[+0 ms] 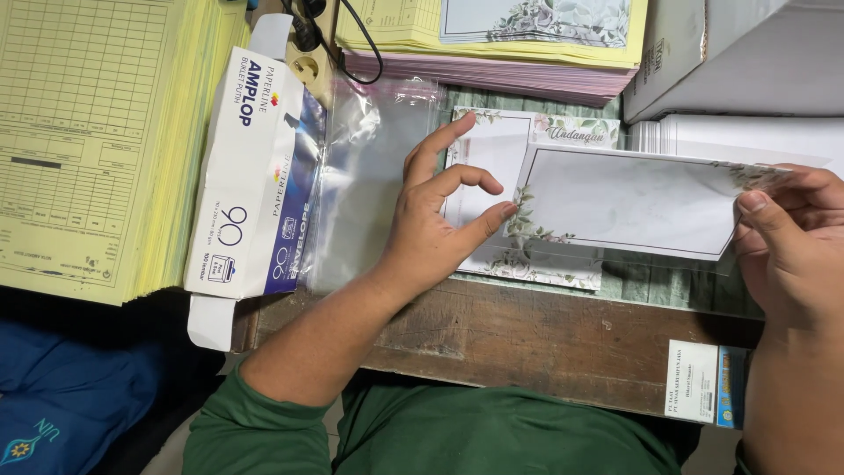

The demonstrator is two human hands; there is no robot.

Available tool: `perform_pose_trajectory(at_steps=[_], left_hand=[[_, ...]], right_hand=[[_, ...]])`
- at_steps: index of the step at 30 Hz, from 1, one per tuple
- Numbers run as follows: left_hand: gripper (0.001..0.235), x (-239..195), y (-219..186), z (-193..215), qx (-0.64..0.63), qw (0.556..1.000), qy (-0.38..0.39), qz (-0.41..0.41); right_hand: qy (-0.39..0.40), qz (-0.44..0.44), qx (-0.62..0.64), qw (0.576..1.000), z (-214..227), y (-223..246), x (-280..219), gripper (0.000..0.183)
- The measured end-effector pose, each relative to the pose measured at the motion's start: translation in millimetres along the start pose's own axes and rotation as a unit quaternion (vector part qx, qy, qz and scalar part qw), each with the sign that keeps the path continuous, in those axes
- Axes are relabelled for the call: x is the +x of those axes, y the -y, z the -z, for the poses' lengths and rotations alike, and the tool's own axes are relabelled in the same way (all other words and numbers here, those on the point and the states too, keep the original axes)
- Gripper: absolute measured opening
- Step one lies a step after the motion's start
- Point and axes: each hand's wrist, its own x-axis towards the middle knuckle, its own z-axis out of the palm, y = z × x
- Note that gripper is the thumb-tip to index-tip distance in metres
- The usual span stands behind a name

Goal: Folding printed invitation cards and stacking them on a workbench

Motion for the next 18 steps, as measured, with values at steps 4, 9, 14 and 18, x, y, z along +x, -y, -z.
perform_pose_trajectory(at_steps=[4,9,14,18], left_hand=[[0.013,-1.0,10.9,-3.9,0.001,1.000,0.005,-0.023],[0.003,2.0,6.4,-0.4,-0.023,1.000,-0.002,-0.022],[0.008,10.5,2.0,16.6,-0.035,0.996,-0.085,-0.001],[0.018,12.8,0.5,38.4,-0.063,0.972,-0.227,-0.022]], right_hand=[[0.033,0.013,-0.006,0.999,-11.0,8.2,-5.2,0.024],[0.047,0.035,-0.011,0.998,-16.2,11.3,-9.3,0.023],[0.011,0.025,-0.006,1.000,-29.4,28.7,-14.3,0.019],[-0.066,0.056,-0.020,0.996,-44.3,31.3,-20.6,0.015]])
